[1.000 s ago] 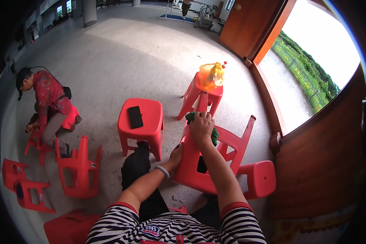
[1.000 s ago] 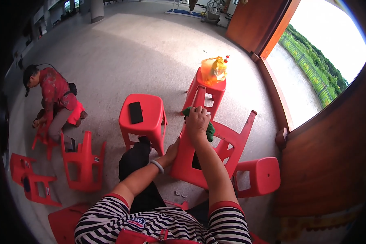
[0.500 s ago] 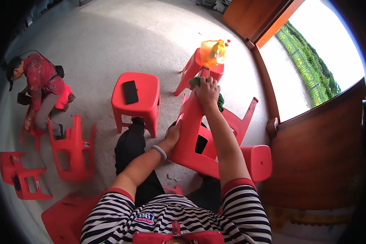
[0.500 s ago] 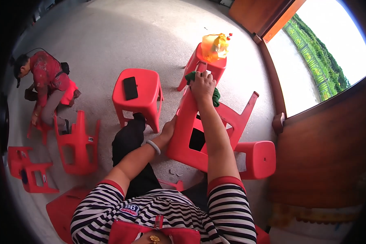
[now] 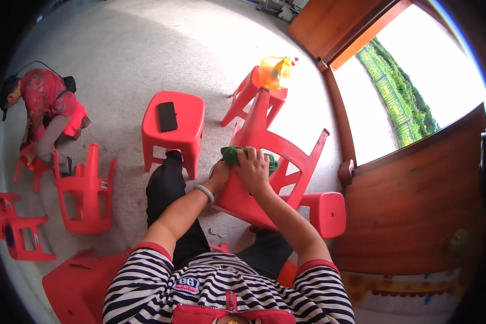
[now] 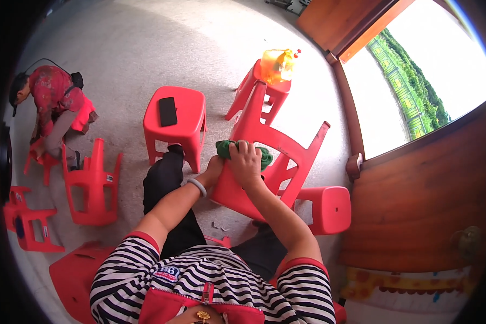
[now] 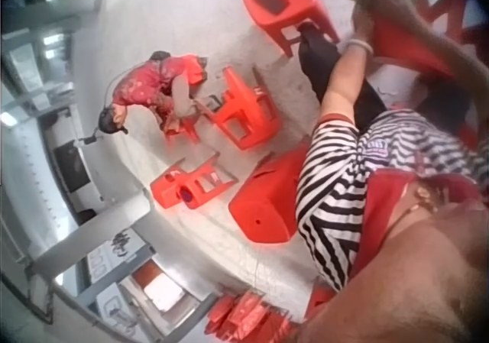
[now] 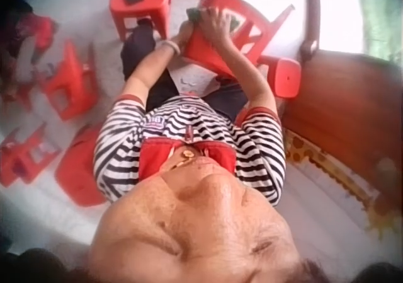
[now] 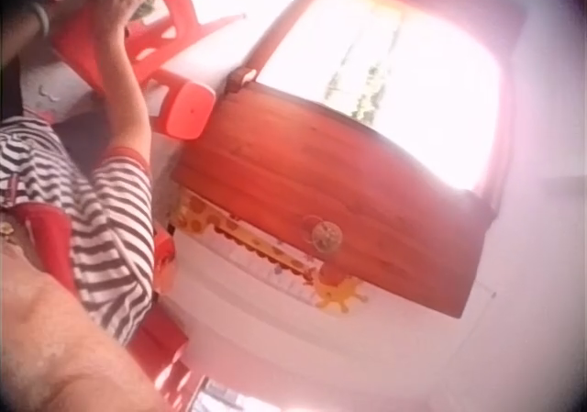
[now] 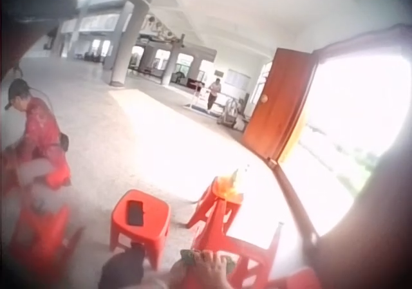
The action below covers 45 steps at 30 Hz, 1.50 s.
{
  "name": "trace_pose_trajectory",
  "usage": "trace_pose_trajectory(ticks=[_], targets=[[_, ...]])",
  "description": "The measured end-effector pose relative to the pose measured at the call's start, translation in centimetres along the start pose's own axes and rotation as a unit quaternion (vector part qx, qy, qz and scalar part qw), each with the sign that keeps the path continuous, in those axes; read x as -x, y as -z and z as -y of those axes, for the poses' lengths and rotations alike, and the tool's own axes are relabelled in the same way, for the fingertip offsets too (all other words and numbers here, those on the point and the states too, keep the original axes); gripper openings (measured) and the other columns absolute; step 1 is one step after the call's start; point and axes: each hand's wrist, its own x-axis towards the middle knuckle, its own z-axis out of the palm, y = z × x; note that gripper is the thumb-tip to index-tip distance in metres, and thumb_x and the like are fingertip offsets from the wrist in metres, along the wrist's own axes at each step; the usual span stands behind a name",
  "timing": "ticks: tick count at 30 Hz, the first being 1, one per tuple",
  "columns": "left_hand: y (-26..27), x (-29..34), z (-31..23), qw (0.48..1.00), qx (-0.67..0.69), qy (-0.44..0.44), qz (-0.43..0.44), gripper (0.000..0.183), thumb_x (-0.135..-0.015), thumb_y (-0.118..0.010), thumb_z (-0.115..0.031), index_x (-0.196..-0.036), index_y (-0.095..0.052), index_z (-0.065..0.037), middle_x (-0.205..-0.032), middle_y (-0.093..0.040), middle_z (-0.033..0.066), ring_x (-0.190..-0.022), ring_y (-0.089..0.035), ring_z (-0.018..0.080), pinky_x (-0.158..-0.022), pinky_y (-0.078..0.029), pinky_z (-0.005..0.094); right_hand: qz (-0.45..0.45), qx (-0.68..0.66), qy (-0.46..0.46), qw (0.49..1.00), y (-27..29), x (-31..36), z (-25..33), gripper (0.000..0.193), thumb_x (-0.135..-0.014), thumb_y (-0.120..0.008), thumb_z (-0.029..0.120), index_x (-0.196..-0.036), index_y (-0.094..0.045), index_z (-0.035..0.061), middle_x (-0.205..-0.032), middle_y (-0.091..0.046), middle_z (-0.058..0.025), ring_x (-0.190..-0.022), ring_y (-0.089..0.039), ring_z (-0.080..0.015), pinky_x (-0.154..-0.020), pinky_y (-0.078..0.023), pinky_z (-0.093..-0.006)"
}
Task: Wiping down red plastic chairs with a green cloth.
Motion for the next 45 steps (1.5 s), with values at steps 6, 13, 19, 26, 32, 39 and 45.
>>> trace_pose_trajectory(ticks=[6,13,19,26,32,39,45], targets=[[-2.2,0.4,-0.5,0.998,-0.019,-0.041,0.042,0.038,-0.105,-0.04,-0.031,-0.123,-0.064,-0.007,-0.115,-0.068,0.008,-0.102,-0.065,0.0151,-0.089,-0.053,0.0343,0.043,-0.02,-0.024,0.999,1.3,1.8,-0.8,0.053,-0.067,-0.079,0.024,-0.116,-0.063,0.0167,-0.113,-0.057,-0.0057,-0.102,-0.057,-0.0282,-0.083,-0.045,-0.045],[-1.4,-2.5,2.6,0.969,-0.192,-0.154,-0.002,0.054,-0.107,-0.021,-0.034,-0.118,-0.058,0.005,-0.107,-0.063,0.0351,-0.107,-0.061,0.0471,-0.091,-0.047,0.0538,0.034,0.028,-0.04,0.998,-1.5,-4.7,-2.7,0.039,-0.073,-0.077,0.026,-0.108,-0.064,0.0143,-0.107,-0.057,-0.0067,-0.101,-0.057,-0.0279,-0.08,-0.046,-0.0461],[-2.1,-0.9,0.7,0.99,-0.143,0.0,-0.003,0.064,-0.108,-0.031,-0.049,-0.124,-0.061,0.005,-0.113,-0.069,0.0146,-0.105,-0.064,0.0211,-0.096,-0.047,0.0359,-0.016,0.088,-0.034,0.995,-5.1,-9.2,-6.3,0.022,-0.076,-0.072,0.027,-0.092,-0.065,0.0128,-0.097,-0.058,-0.0055,-0.092,-0.06,-0.0263,-0.07,-0.049,-0.045],[-2.4,1.0,-1.4,0.911,-0.35,-0.216,-0.036,0.053,-0.11,-0.022,-0.036,-0.11,-0.06,0.002,-0.09,-0.066,0.0287,-0.087,-0.065,0.0462,-0.076,-0.049,0.0541,-0.041,0.1,-0.057,0.992,-8.1,-15.2,-11.4,0.028,-0.076,-0.076,0.03,-0.096,-0.066,0.0145,-0.102,-0.06,-0.007,-0.096,-0.062,-0.0285,-0.069,-0.052,-0.0464],[-2.6,1.4,-1.9,0.946,-0.29,-0.141,-0.034,0.055,-0.11,-0.022,-0.035,-0.103,-0.061,0.002,-0.083,-0.066,0.028,-0.083,-0.064,0.0459,-0.076,-0.049,0.0537,-0.022,0.095,-0.086,0.991,-9.2,-18.9,-14.2,0.025,-0.077,-0.074,0.029,-0.097,-0.068,0.0149,-0.104,-0.062,-0.0086,-0.098,-0.062,-0.0313,-0.074,-0.052,-0.0482],[-3.0,1.2,-1.7,0.961,-0.253,-0.106,-0.044,0.069,-0.108,-0.023,-0.047,-0.085,-0.064,0.004,-0.082,-0.064,0.0296,-0.086,-0.062,0.0475,-0.079,-0.046,0.0532,-0.047,0.118,-0.113,0.985,-10.1,-19.6,-15.3,0.023,-0.079,-0.073,0.031,-0.096,-0.068,0.0158,-0.102,-0.061,-0.0089,-0.096,-0.062,-0.0314,-0.073,-0.051,-0.0491],[-2.4,1.0,-1.4,0.959,-0.257,-0.113,-0.045,0.064,-0.108,-0.026,-0.044,-0.091,-0.065,0.004,-0.082,-0.064,0.0295,-0.084,-0.062,0.0471,-0.077,-0.046,0.0532,-0.098,0.116,-0.02,0.988,-8.9,-17.7,-12.4,0.022,-0.079,-0.072,0.031,-0.093,-0.065,0.0153,-0.097,-0.06,-0.009,-0.092,-0.062,-0.0296,-0.066,-0.051,-0.0472]])
